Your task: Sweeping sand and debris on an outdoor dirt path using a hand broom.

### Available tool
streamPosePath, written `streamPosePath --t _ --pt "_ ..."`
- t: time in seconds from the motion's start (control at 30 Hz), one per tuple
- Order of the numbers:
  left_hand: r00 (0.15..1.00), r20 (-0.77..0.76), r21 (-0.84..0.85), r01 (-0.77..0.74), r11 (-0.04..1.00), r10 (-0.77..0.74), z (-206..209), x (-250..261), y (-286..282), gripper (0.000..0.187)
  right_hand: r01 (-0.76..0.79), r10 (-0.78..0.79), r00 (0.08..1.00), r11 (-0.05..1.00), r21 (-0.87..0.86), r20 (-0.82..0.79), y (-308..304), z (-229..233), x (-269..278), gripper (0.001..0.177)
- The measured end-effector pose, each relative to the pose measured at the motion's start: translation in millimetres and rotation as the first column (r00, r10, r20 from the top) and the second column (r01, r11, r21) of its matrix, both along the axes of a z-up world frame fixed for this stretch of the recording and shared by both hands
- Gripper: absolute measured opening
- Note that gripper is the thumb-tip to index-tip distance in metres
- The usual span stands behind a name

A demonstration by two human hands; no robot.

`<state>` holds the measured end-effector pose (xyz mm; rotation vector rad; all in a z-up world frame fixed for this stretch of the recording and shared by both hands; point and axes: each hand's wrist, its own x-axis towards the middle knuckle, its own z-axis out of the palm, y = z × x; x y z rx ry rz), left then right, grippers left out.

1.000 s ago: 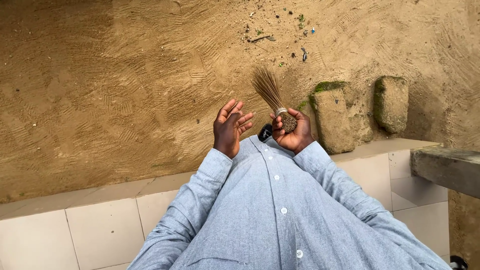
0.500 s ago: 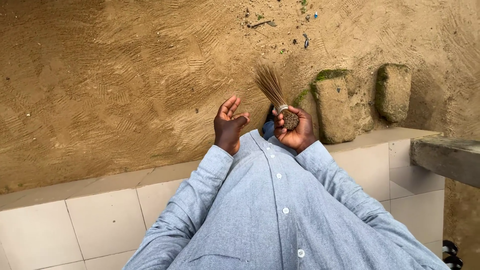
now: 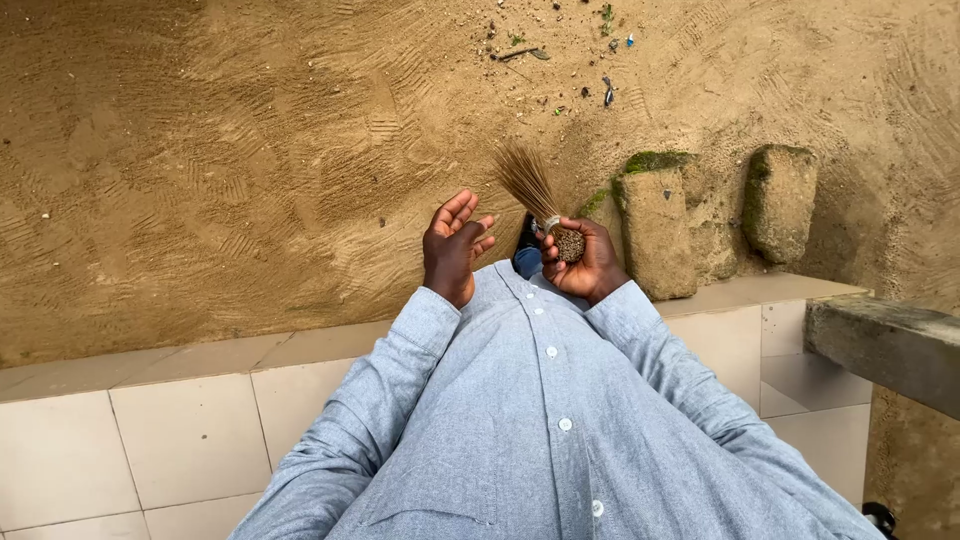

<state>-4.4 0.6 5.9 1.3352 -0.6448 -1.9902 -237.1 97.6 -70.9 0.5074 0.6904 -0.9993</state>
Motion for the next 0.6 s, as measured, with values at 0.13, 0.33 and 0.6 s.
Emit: streamPosePath --t 0.13,0.33,0.6 --pt "1.0 -0.008 0.019 -0.029 0.999 0.029 -5 -5 -1 0.059 -0.021 0.022 0.988 1.0 0.01 -0.152 -3 -9 -2 0.018" --pt "0.999 0.024 0.056 -0.042 0.998 0.04 -12 -14 8 0.058 -0.107 0.123 0.966 0.991 0.082 -0.226 -1 -33 -16 0.016" --pt "0.998 0.001 0.312 -0.064 0.948 0.067 -63 -21 26 0.06 -0.433 0.468 0.787 0.883 0.181 -0.401 7 -85 -21 0.021"
